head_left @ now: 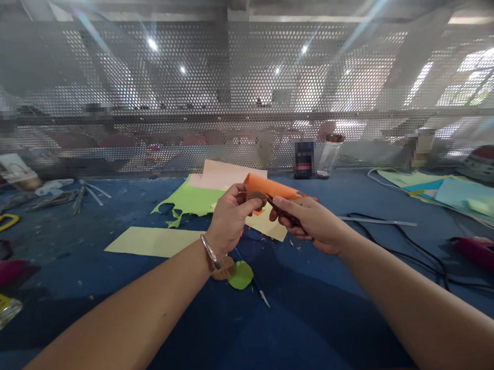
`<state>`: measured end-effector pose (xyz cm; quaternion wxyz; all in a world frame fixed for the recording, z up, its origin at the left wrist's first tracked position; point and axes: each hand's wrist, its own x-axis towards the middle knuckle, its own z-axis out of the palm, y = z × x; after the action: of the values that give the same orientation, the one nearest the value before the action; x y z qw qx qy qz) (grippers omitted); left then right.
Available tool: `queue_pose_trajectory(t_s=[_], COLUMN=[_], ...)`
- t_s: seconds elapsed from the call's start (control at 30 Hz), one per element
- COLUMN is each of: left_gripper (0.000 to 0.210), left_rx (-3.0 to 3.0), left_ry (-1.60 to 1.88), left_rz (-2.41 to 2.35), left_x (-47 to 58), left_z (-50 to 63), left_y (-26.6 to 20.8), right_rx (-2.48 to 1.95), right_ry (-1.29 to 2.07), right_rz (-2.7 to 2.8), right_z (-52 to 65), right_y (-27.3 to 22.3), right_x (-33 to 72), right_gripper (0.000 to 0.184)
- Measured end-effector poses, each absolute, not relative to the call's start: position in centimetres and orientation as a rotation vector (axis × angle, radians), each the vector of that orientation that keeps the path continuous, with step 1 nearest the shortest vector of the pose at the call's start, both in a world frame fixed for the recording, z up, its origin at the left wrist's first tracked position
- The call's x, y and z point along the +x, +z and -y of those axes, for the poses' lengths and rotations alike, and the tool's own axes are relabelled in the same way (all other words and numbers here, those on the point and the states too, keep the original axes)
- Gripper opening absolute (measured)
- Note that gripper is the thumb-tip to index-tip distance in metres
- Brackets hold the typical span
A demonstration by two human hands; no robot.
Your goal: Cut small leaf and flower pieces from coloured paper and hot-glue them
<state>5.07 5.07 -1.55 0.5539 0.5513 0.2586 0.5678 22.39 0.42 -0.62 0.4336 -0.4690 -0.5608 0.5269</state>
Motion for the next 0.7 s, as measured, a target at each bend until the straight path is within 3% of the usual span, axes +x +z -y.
queue_pose_trajectory(t_s=[0.7], left_gripper=[0.036], left_rx=[1.232], left_ry=[1.312], left_rz=[-0.541], left_x=[5.8], left_z=[-3.8], left_y=[-1.6], right_rx=[-1.082], right_ry=[1.267], right_rz=[1.329], right_z=[-0.2], right_y=[-0.7], right_x=[22.1], right_gripper=[0.046])
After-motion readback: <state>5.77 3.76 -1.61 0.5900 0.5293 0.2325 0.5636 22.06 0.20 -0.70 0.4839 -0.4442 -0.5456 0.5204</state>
